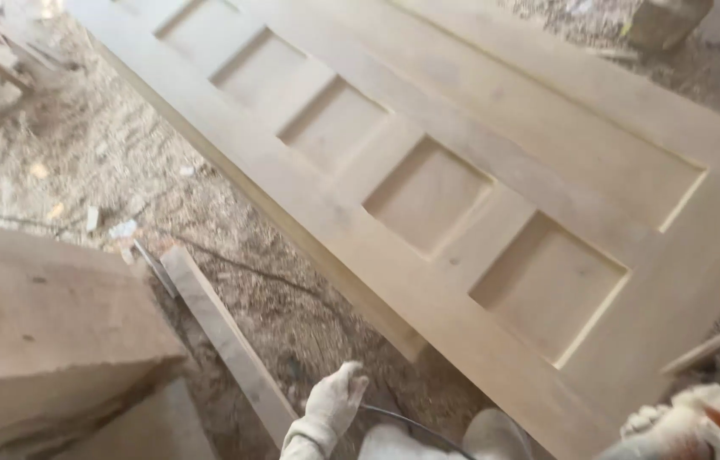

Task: Sanding a wooden door with a power sander to smooth the surface

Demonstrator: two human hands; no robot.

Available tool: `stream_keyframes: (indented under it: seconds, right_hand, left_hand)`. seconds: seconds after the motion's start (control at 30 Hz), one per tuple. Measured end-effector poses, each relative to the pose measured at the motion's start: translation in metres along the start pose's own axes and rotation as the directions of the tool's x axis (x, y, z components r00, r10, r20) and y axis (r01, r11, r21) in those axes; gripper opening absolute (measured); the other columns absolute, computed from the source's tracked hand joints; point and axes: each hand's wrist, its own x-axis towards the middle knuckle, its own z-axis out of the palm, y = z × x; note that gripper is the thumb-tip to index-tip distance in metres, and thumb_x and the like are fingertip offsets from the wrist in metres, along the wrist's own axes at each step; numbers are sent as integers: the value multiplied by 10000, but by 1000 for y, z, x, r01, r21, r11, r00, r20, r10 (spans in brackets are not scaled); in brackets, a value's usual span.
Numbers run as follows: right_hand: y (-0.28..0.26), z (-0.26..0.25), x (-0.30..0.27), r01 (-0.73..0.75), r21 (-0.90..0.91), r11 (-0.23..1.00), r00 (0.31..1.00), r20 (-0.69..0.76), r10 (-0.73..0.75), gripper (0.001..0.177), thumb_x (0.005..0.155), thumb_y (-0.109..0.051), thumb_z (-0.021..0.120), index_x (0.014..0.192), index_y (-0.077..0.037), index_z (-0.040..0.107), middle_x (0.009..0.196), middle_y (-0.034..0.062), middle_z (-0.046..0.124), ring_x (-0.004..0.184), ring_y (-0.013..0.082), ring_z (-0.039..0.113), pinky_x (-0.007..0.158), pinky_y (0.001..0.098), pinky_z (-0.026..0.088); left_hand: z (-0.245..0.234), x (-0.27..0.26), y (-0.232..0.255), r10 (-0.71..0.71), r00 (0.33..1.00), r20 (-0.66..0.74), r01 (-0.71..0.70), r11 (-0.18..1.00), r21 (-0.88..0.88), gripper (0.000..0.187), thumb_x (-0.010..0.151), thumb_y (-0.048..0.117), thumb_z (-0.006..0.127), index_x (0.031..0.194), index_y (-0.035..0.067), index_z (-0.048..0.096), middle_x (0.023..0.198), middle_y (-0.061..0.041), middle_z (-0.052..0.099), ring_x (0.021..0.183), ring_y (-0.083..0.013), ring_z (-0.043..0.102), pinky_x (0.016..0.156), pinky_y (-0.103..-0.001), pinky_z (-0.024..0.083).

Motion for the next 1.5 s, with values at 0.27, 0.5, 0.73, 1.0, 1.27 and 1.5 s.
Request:
stream_keyframes:
  seconds: [0.27, 0.5, 0.73, 1.0, 1.27, 1.5]
  right_hand:
    - [48, 54, -53, 119, -24, 993, 977, -177, -122, 338, 808, -449, 609, 1075, -246, 574, 960, 6, 546, 872, 118, 588, 857, 260, 512]
    - [102, 75, -15, 104, 62, 993, 982, -165, -93, 345, 783, -396, 603, 1051, -181, 571, 963, 48, 573, 861, 216, 597, 828, 364, 504]
    - [136, 141, 24, 157, 103, 982, 974, -179, -137, 362, 811, -323, 627, 1142, -177, 611, 888, 58, 594, 796, 211, 615, 757, 361, 552]
    - [145, 200, 65, 73, 41, 996, 997, -17, -72, 340, 862, -273, 602, 1174, -138, 586, 911, 141, 579, 840, 287, 598, 775, 433, 537]
    - [171, 252, 57, 152, 30, 988, 988, 1, -152, 402, 853, -261, 640, 1204, -78, 574, 891, 173, 609, 767, 345, 607, 728, 456, 540]
    - [222, 313, 10, 234, -3, 972, 945, -235, -228, 336, 920, -217, 532, 1227, -81, 540, 908, 183, 606, 790, 374, 623, 710, 507, 543]
  left_hand:
    - [-161, 108, 98, 104, 994, 42, -108, 988, 114, 702, 1020, 230, 456, 1653, 151, 161, 1370, -202, 582, 1035, -339, 691, 934, -487, 561]
    - [-160, 210, 95, 70, 987, 144, -113, 941, 319, 923, 959, 170, 594, 1682, 186, 21, 1314, -205, 552, 1093, -396, 664, 974, -491, 538]
    - [-157, 290, 69, 170, 970, 172, -233, 850, 472, 751, 898, 71, 428, 1613, 225, 259, 1171, -191, 606, 934, -415, 706, 819, -522, 580]
    - [-199, 308, 94, 292, 915, 279, -396, 783, 479, 384, 845, -2, 470, 1209, 98, 542, 952, -160, 764, 857, -387, 755, 764, -506, 611]
    - [-219, 330, 88, 292, 842, 453, -467, 815, 343, 250, 913, 127, 555, 1151, 160, 487, 915, -140, 731, 871, -422, 704, 763, -541, 559]
    - [-170, 352, 17, 605, 690, 398, -723, 600, 342, 762, 852, -18, 474, 1585, 164, 377, 1046, -119, 679, 848, -379, 688, 757, -515, 570]
